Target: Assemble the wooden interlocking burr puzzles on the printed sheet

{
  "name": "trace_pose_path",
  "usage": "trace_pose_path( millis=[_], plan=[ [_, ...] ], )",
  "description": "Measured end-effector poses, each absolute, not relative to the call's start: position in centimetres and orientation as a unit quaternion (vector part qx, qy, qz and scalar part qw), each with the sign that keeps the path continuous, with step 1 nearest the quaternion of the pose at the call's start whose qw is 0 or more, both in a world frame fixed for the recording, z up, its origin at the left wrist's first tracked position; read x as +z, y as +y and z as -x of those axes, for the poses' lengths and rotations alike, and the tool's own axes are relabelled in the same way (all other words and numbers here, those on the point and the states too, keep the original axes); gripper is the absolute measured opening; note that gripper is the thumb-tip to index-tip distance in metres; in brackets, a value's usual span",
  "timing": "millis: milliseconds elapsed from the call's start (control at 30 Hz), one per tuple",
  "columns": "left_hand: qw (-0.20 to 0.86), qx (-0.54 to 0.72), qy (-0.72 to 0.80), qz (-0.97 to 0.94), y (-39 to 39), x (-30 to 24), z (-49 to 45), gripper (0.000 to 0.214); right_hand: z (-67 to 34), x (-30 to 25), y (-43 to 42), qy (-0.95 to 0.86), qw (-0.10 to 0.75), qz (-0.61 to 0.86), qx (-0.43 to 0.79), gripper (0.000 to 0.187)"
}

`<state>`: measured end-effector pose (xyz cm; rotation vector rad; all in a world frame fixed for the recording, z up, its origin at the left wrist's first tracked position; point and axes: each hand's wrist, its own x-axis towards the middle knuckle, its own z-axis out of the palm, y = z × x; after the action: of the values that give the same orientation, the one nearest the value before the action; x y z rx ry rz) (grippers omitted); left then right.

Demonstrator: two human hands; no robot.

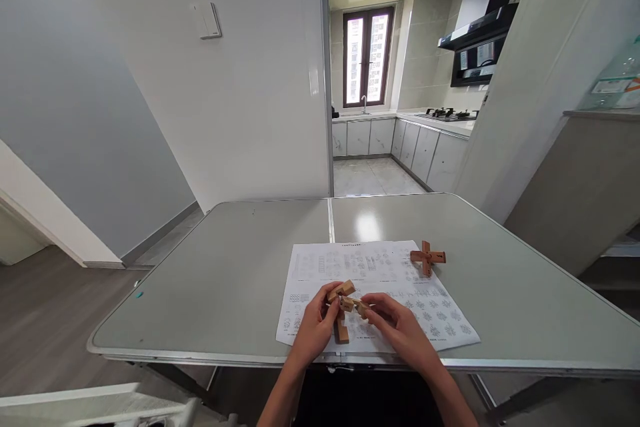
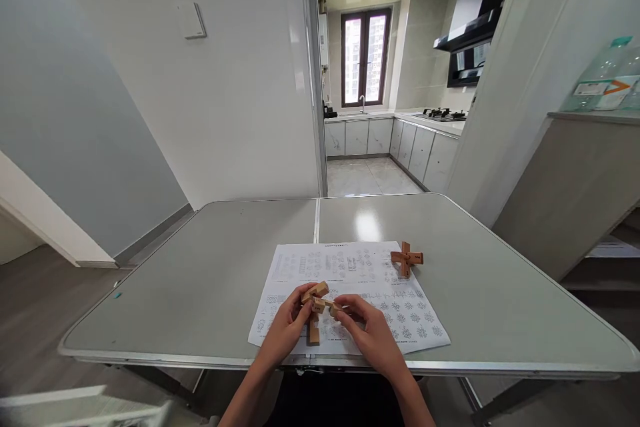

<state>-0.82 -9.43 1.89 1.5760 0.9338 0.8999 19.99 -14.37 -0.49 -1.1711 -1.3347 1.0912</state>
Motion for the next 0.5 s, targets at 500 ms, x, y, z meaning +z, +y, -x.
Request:
trace_pose_path(
  millis=[500],
  plan=[
    [0.528,0.322,0.355,-0.702,-10.5,3.6,0.7,0.046,-20.0,0.3,-14.2,-0.566,0.507,0.439,0.479,0.041]
  ],
)
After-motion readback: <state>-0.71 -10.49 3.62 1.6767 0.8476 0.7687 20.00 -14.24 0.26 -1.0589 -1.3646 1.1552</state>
